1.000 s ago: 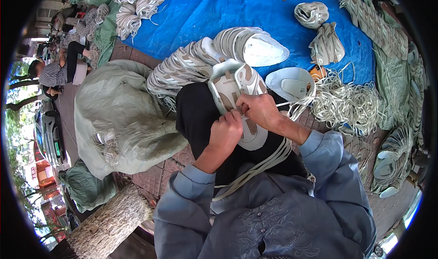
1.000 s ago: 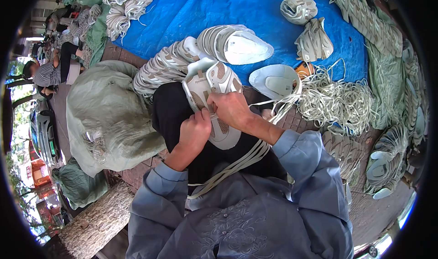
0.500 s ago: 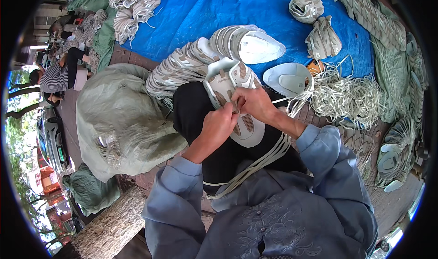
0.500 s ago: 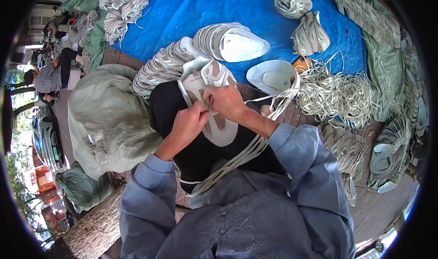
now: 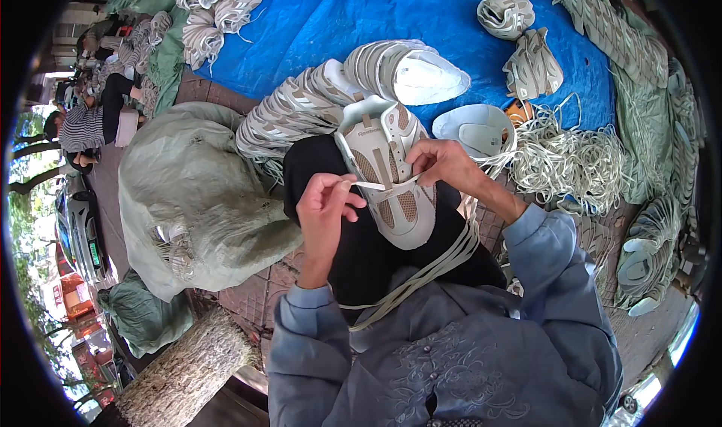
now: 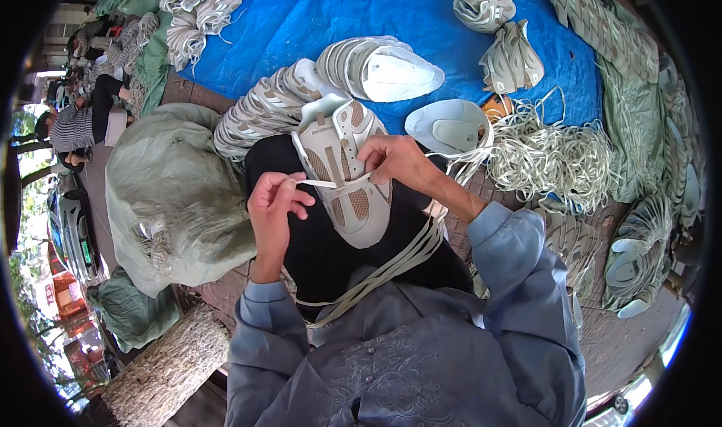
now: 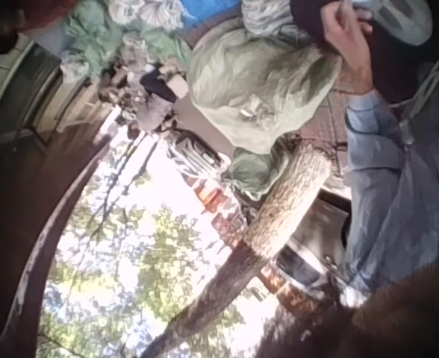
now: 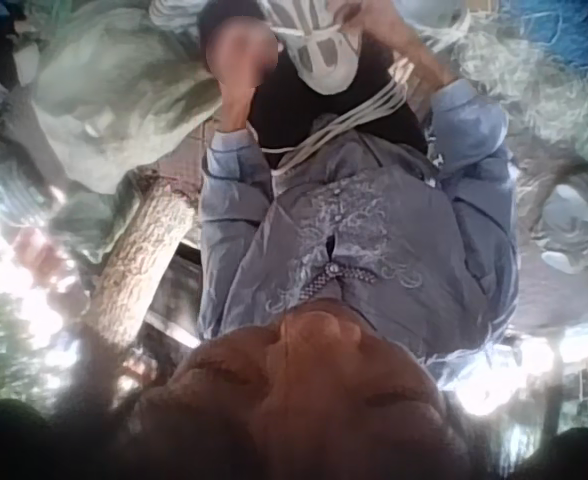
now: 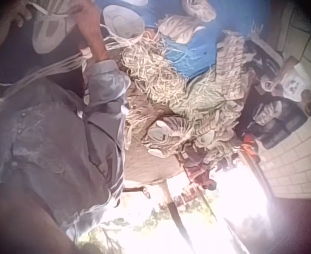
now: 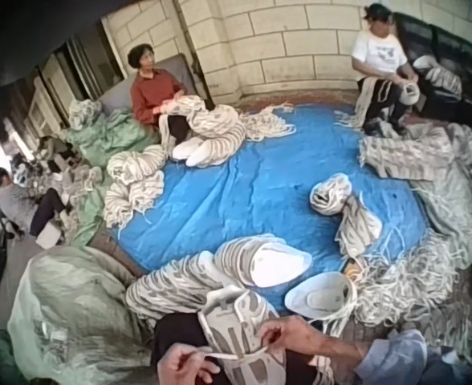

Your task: The person threads a long white shoelace through the eyelets of a white sneaker, pulling it tight and arranging the loops. They work on one shoe at a time, handling the laces and the shoe by hand.

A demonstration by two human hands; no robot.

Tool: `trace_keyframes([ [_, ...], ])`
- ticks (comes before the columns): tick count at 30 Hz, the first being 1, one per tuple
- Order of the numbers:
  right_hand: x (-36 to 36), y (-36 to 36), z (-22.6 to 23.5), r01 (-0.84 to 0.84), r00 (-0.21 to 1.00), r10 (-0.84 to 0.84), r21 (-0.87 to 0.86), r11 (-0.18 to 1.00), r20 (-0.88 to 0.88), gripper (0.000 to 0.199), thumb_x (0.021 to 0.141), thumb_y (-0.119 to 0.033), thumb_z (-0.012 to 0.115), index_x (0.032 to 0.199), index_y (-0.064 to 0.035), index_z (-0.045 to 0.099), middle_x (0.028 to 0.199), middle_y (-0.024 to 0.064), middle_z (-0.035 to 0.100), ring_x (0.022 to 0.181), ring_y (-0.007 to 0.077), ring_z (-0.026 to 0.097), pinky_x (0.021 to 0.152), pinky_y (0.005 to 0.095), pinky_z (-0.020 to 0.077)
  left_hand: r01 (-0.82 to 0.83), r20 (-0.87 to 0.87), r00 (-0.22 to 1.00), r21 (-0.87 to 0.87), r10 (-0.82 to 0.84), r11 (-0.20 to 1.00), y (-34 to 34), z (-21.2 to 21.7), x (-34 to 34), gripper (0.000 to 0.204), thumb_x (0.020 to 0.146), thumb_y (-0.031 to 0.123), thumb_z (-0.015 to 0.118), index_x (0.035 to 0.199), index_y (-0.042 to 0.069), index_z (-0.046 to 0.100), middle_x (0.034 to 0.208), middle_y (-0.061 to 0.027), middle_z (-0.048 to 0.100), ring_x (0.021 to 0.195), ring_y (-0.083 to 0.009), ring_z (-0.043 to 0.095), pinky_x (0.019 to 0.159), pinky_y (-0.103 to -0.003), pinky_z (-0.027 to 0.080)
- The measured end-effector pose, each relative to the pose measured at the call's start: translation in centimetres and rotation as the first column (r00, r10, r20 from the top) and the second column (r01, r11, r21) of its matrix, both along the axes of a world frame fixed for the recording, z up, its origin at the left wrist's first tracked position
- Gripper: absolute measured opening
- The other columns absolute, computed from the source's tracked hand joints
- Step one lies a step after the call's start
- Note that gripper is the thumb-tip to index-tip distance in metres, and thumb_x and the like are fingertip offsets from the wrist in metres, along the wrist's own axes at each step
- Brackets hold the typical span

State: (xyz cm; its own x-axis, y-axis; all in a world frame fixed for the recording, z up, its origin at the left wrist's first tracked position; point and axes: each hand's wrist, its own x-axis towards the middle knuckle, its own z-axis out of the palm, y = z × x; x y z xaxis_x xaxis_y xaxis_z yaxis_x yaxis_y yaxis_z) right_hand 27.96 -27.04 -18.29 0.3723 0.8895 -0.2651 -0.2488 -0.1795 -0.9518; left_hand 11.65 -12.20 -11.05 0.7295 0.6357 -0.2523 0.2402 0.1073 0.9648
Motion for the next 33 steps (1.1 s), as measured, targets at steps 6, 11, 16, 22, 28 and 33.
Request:
trace_keyframes([
  [6,0.4,-0.4,-0.6,-0.014,0.997,0.016,0.026,1.0,-0.077,0.027,0.056,0.009,0.061,0.082,0.0,0.058,0.067,0.0033,0.056,0.06,0.0086,0.052,0.053,0.0204,0.041,0.09,0.306,0.932,-0.71,0.192,0.698,-2.5,-2.7,1.5,0.013,0.087,0.015,0.047,0.087,0.003,0.048,0.077,-0.0076,0.057,0.057,-0.0127,0.055,0.043,-0.023,0.045],
  [11,2.6,-3.5,-1.7,-0.033,0.997,0.046,-0.179,0.983,0.067,0.018,0.06,0.006,0.06,0.077,0.0,0.059,0.065,0.0042,0.056,0.056,0.0082,0.052,0.05,0.0217,0.0413,0.053,0.408,0.768,-0.809,0.494,0.586,8.5,-1.7,-7.5,0.014,0.088,0.014,0.045,0.088,0.0,0.048,0.069,-0.0028,0.049,0.053,-0.0085,0.043,0.047,-0.019,0.043],
  [16,5.7,-8.6,-3.4,-0.05,0.461,0.226,-0.229,0.972,0.858,0.005,0.065,-0.009,0.06,0.068,-0.006,0.059,0.067,0.0062,0.057,0.062,0.0194,0.057,0.058,0.0298,0.0449,-0.334,0.55,0.528,-0.567,0.647,0.753,32.5,11.0,-30.1,0.009,0.078,-0.009,0.048,0.08,0.0,0.046,0.072,-0.0048,0.048,0.063,-0.0083,0.047,0.054,-0.018,0.044],
  [22,9.9,-14.5,-3.7,0.166,0.004,0.274,-0.271,0.948,0.962,0.007,0.064,-0.014,0.056,0.057,-0.0107,0.056,0.065,0.0027,0.054,0.071,0.0185,0.054,0.066,0.0331,0.0418,-0.775,0.662,0.326,-0.222,0.675,0.592,41.9,24.6,-53.0,0.043,0.084,-0.001,0.044,0.125,-0.004,0.03,0.126,-0.0138,0.04,0.111,-0.0262,0.042,0.091,-0.03,0.042],
  [28,15.6,-18.7,-2.9,0.704,0.033,0.452,-0.342,0.623,0.891,0.011,0.067,-0.017,0.057,0.062,-0.0078,0.059,0.061,0.0042,0.054,0.056,0.0212,0.05,0.052,0.0364,0.0406,-0.71,0.583,0.443,-0.236,0.681,0.664,39.4,18.5,-47.8,0.039,0.088,0.0,0.038,0.125,-0.007,0.029,0.13,-0.0176,0.033,0.118,-0.0285,0.035,0.1,-0.034,0.035],
  [33,19.2,-23.8,-1.9,0.721,0.675,-0.698,-0.412,0.557,0.237,0.02,0.079,-0.016,0.054,0.088,0.0015,0.058,0.068,0.0052,0.055,0.062,0.0175,0.056,0.055,0.0316,0.0451,-0.596,0.591,0.539,-0.235,0.6,0.767,38.9,16.6,-45.1,0.037,0.088,0.001,0.04,0.122,-0.009,0.032,0.125,-0.0201,0.037,0.112,-0.0263,0.042,0.097,-0.031,0.039],
])
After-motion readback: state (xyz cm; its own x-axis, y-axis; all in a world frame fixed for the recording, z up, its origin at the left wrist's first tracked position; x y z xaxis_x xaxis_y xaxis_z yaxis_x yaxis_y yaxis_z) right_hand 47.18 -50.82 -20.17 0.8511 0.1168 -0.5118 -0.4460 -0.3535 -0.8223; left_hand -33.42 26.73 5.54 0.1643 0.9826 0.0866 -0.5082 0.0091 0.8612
